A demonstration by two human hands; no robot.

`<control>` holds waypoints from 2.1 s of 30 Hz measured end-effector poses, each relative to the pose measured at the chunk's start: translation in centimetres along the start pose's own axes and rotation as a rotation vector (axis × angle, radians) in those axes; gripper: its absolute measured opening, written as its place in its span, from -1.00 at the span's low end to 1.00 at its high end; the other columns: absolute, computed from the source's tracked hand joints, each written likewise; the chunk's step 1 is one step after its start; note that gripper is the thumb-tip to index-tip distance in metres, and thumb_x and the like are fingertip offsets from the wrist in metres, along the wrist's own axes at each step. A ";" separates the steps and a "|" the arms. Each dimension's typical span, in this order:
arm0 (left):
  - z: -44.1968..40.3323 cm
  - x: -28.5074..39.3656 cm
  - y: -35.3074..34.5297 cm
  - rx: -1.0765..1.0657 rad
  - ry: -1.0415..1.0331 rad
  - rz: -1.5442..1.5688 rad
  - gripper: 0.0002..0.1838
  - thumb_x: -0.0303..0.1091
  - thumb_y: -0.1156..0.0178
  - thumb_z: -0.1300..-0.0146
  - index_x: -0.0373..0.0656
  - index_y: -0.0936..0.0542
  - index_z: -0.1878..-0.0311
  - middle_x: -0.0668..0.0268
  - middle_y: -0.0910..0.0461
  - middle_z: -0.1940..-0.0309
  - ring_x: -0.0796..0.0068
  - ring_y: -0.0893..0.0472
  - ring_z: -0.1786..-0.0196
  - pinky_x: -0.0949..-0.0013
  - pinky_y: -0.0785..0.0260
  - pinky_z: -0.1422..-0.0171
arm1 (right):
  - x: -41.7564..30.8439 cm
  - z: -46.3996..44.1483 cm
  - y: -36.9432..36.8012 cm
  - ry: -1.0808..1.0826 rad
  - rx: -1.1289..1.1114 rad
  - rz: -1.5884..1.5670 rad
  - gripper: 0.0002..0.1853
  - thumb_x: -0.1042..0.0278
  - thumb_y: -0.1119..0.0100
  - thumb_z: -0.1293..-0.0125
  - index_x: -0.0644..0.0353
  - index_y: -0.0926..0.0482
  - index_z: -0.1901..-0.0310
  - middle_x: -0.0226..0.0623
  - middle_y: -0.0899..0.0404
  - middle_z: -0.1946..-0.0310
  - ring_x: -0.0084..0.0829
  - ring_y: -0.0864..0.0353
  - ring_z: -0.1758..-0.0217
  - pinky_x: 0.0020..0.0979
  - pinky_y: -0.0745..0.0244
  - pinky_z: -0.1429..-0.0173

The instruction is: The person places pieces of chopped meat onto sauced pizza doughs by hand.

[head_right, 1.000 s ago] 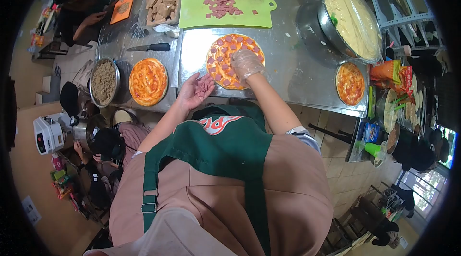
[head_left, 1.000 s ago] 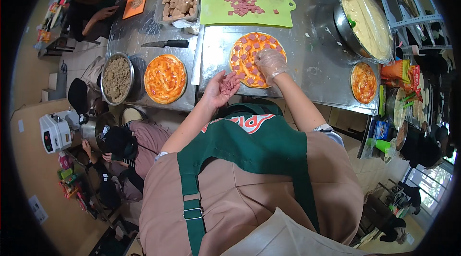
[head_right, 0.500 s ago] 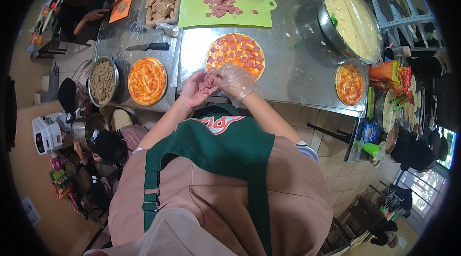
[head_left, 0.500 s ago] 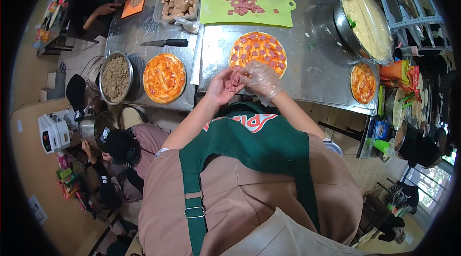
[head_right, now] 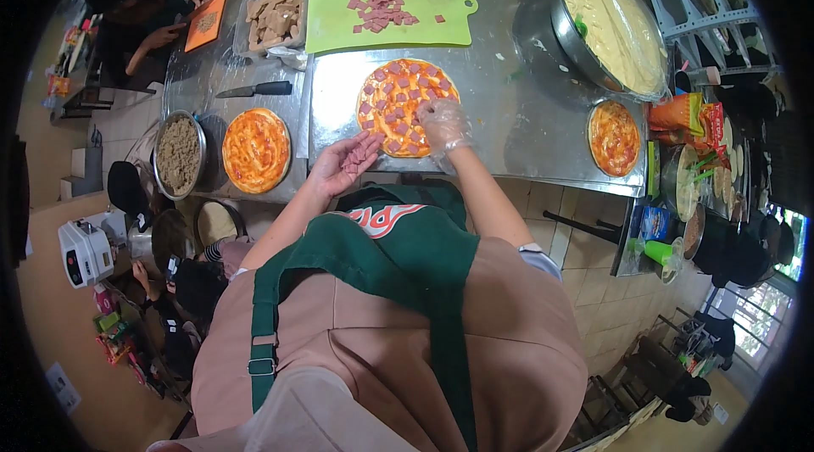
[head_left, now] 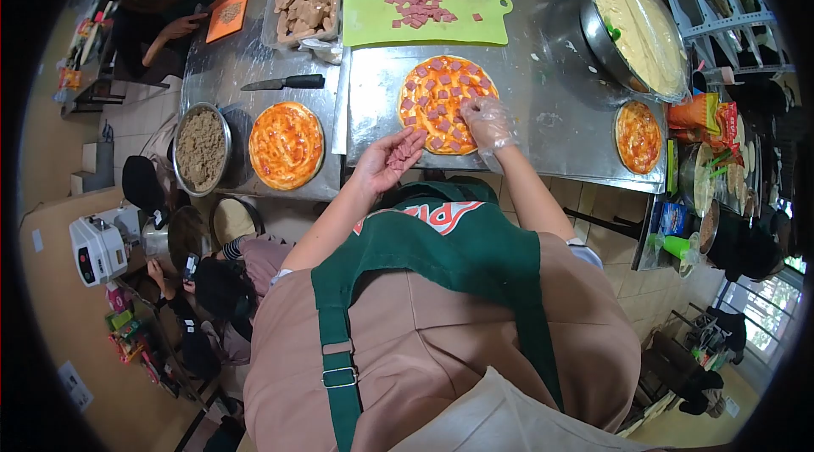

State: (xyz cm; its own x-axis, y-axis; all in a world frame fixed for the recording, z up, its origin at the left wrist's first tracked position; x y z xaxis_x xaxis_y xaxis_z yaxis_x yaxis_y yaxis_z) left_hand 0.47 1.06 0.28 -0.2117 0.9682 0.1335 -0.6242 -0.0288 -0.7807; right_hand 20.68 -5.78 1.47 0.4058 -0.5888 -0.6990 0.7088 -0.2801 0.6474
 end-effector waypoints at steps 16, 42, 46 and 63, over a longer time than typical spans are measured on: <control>0.9 0.8 0.5 -0.004 0.005 -0.013 -0.58 -0.17 0.21 -0.25 -0.28 -0.29 -0.05 0.18 -0.46 0.11 0.32 -0.50 0.09 0.34 -0.40 0.06 | -6.8 4.9 -1.6 0.420 -0.085 0.185 -0.77 0.22 0.02 -0.07 0.13 -0.51 0.31 -0.19 -0.49 0.27 -0.23 -0.47 0.17 -0.28 -0.37 0.08; -6.6 -11.1 -8.0 -0.326 0.447 -0.203 -0.68 -0.21 0.16 -0.28 -0.28 -0.38 0.11 0.21 -0.50 0.24 0.41 -0.54 0.18 0.30 -0.40 -0.04 | 2.7 11.8 7.6 -0.209 0.129 -0.775 -0.81 0.41 -0.08 -0.11 0.26 -0.52 0.23 -0.34 -0.55 0.38 -0.59 -0.50 0.29 -0.56 -0.40 0.20; -7.8 -15.7 -11.8 -0.272 0.390 -0.272 -0.76 -0.29 0.09 -0.26 -0.25 -0.40 0.13 0.25 -0.50 0.24 0.44 -0.54 0.19 0.36 -0.43 -0.03 | 6.6 12.7 11.9 -0.126 0.162 -1.018 -0.78 0.46 -0.10 -0.11 0.27 -0.49 0.17 -0.36 -0.51 0.36 -0.59 -0.47 0.32 -0.60 -0.38 0.24; -16.2 -29.3 -17.9 -0.053 0.409 -0.519 -0.86 -0.34 -0.05 -0.18 -0.21 -0.48 0.32 0.36 -0.51 0.48 0.63 -0.53 0.42 0.66 -0.46 0.28 | 19.9 14.8 21.4 0.209 0.532 -0.278 -0.83 0.36 -0.07 -0.06 0.14 -0.54 0.29 -0.28 -0.51 0.38 -0.28 -0.50 0.29 -0.39 -0.41 0.21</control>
State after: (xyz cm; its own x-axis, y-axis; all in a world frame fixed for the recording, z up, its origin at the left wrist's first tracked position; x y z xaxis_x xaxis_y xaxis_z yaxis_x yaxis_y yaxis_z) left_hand 30.01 -22.77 0.49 0.4162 0.8696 0.2658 -0.5281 0.4691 -0.7078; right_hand 35.38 -34.77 5.88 0.3901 -0.2943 -0.8725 0.4418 -0.7715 0.4578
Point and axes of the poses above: each hand's wrist, its own z-axis away from the middle knuckle, its own y-axis out of the back of the hand, x = y × z, the point moved 2 cm from there along -z, towards the middle knuckle
